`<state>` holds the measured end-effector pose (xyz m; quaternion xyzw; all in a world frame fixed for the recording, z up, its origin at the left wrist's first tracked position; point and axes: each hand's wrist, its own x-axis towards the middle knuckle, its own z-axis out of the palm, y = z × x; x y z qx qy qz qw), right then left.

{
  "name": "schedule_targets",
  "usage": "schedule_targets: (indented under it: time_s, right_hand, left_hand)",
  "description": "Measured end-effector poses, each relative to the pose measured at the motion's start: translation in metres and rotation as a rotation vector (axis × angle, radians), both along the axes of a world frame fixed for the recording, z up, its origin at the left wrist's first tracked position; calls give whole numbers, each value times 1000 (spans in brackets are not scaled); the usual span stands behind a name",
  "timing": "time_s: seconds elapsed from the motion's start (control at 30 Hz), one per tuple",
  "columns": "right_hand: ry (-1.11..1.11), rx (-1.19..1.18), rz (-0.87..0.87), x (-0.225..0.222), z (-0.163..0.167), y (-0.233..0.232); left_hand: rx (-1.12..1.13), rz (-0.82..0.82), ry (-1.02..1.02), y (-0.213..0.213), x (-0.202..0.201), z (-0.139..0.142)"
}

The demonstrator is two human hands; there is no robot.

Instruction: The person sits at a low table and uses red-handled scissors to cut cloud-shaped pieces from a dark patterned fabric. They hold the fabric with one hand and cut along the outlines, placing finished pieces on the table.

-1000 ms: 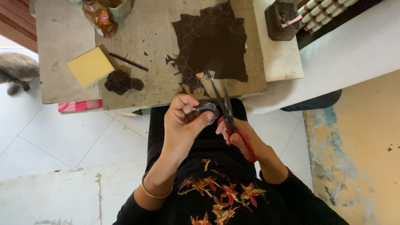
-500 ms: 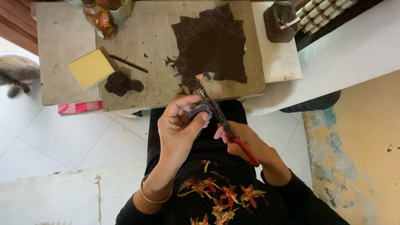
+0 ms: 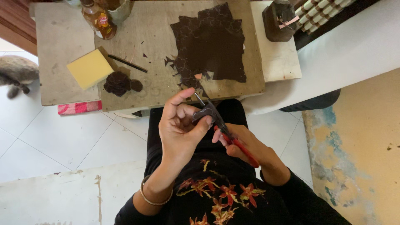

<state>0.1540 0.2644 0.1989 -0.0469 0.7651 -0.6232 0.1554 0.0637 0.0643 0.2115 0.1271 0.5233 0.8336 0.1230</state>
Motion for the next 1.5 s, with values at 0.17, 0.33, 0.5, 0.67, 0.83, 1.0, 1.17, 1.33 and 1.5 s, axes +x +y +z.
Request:
schedule_targets:
  time_s: [0.17,0.33,0.5,0.67,0.83,1.0,1.17,1.33,1.5]
  right_hand:
    - [12,19,8,-1,3,0]
    - [-45,16,-15,0,-2,-1]
    - [-23,28,-35,0,-7,-3]
    - [-64,-34,-49,2,-10,-2]
    - [-26,-7,-62,3,-18,-3]
    - [15,11,-60,4,-22,-1]
    - [48,27,-2,1,-16,10]
    - [30,49,-1,1,-18,15]
    - [23,55,4,1,-25,21]
  left_hand:
    - [58,-21,-24,-1,1,3]
    - [109,-28,-38,2,2,5]
    - [96,-41,-64,2,5,5]
    - [103,-39,-61,2,6,5]
    - [122,-55,-70,1,6,6]
    - [132,-68,-71,-1,6,8]
    - [134,-112,-61,-6,2,11]
    - [100,-126,-60,-10,0,14]
    - [86,-132,-55,-12,-2,14]
